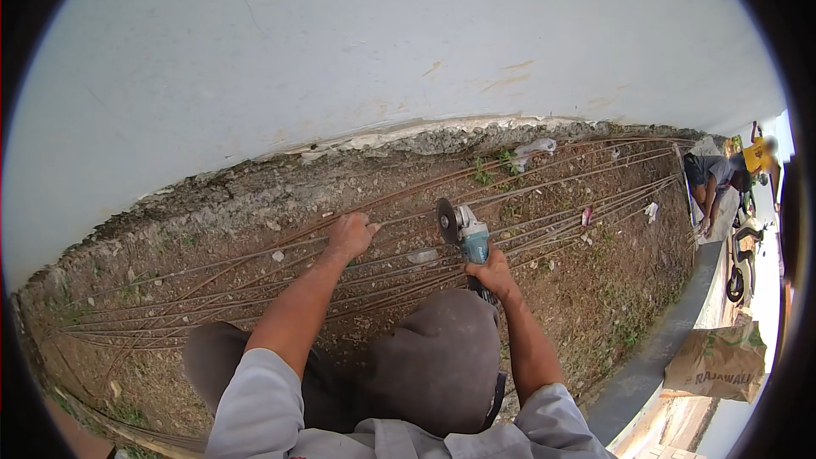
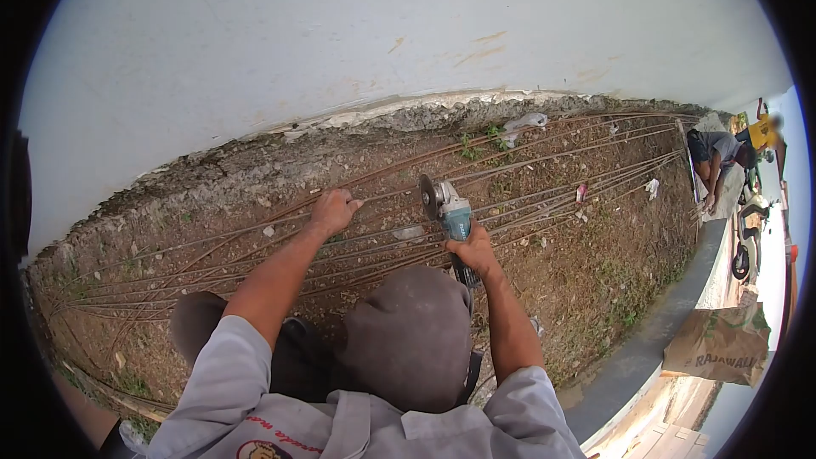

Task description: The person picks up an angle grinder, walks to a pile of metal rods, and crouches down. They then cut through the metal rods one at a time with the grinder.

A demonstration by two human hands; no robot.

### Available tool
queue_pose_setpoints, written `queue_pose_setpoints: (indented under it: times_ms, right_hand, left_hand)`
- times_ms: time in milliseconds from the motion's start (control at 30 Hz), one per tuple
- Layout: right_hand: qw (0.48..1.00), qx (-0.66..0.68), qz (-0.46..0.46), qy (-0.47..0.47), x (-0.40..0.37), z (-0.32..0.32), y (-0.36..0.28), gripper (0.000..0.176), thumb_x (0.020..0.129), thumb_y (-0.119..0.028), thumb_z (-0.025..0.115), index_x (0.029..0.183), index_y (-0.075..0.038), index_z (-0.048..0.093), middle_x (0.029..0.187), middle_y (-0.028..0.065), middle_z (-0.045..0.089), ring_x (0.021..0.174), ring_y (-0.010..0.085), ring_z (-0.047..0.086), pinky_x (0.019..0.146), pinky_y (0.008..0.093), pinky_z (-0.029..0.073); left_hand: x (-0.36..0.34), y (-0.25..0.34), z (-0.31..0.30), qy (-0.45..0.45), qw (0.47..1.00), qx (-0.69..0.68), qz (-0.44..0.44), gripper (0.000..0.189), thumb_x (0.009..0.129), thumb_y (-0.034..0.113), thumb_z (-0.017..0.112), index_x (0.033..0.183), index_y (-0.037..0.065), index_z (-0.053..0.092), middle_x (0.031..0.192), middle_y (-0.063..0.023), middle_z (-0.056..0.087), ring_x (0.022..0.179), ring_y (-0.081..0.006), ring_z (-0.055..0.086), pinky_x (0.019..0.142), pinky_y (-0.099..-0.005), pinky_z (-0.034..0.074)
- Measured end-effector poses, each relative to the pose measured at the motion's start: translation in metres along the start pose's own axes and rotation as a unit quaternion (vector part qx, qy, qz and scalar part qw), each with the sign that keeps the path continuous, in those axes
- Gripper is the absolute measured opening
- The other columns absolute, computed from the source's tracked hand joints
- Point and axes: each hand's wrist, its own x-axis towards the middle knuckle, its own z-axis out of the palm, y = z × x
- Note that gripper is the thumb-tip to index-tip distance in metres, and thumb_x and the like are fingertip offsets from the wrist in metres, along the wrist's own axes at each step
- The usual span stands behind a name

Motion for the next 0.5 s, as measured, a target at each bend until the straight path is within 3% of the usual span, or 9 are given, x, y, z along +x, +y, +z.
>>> queue_pose_setpoints:
  times_ms: [67,167,300,367,500]
  right_hand:
    - [0.999,0.044,-0.011,0.007,0.0,0.001,0.001,0.056,0.067,-0.015,0.077,0.115,0.004,0.056,0.092,0.0105,0.066,0.082,0.021,0.061,0.077,0.033,0.05]
    - [0.999,0.051,-0.008,0.008,0.0,0.001,0.001,0.054,0.068,-0.014,0.077,0.114,0.004,0.056,0.091,0.0094,0.065,0.082,0.0197,0.061,0.077,0.0323,0.05]
    - [0.998,0.062,-0.011,0.006,0.001,0.0,-0.004,0.054,0.068,-0.014,0.076,0.114,0.004,0.056,0.091,0.0093,0.065,0.081,0.0195,0.06,0.076,0.0317,0.05]
    - [1.0,0.017,-0.004,0.012,0.008,0.001,0.003,0.061,0.066,-0.021,0.078,0.116,0.007,0.056,0.094,0.016,0.068,0.086,0.0259,0.065,0.08,0.0348,0.051]
    - [0.999,0.049,0.007,0.012,0.005,-0.002,-0.015,0.059,0.067,-0.021,0.078,0.114,0.007,0.057,0.094,0.0156,0.068,0.085,0.0255,0.065,0.079,0.0346,0.051]
  left_hand:
    - [-0.001,0.003,-0.002,-0.006,1.0,0.002,-0.007,0.04,0.092,0.039,0.061,0.092,0.0,0.07,0.096,-0.0199,0.068,0.096,-0.0382,0.063,0.084,-0.0507,0.048]
    - [-0.003,0.004,-0.003,-0.003,1.0,-0.009,-0.009,0.04,0.092,0.04,0.059,0.092,0.001,0.069,0.095,-0.0194,0.068,0.096,-0.0376,0.063,0.083,-0.051,0.048]
    - [-0.004,0.008,-0.007,-0.023,1.0,0.005,-0.013,0.038,0.095,0.038,0.059,0.099,0.002,0.068,0.098,-0.018,0.067,0.098,-0.036,0.063,0.083,-0.0506,0.049]
    - [-0.005,0.009,-0.009,-0.021,1.0,0.005,-0.012,0.038,0.095,0.038,0.059,0.101,0.002,0.068,0.1,-0.0182,0.067,0.099,-0.036,0.063,0.084,-0.0506,0.049]
    - [-0.005,0.01,-0.009,-0.036,0.999,-0.004,-0.023,0.039,0.094,0.038,0.06,0.102,0.001,0.068,0.104,-0.0188,0.067,0.103,-0.0359,0.062,0.086,-0.05,0.049]
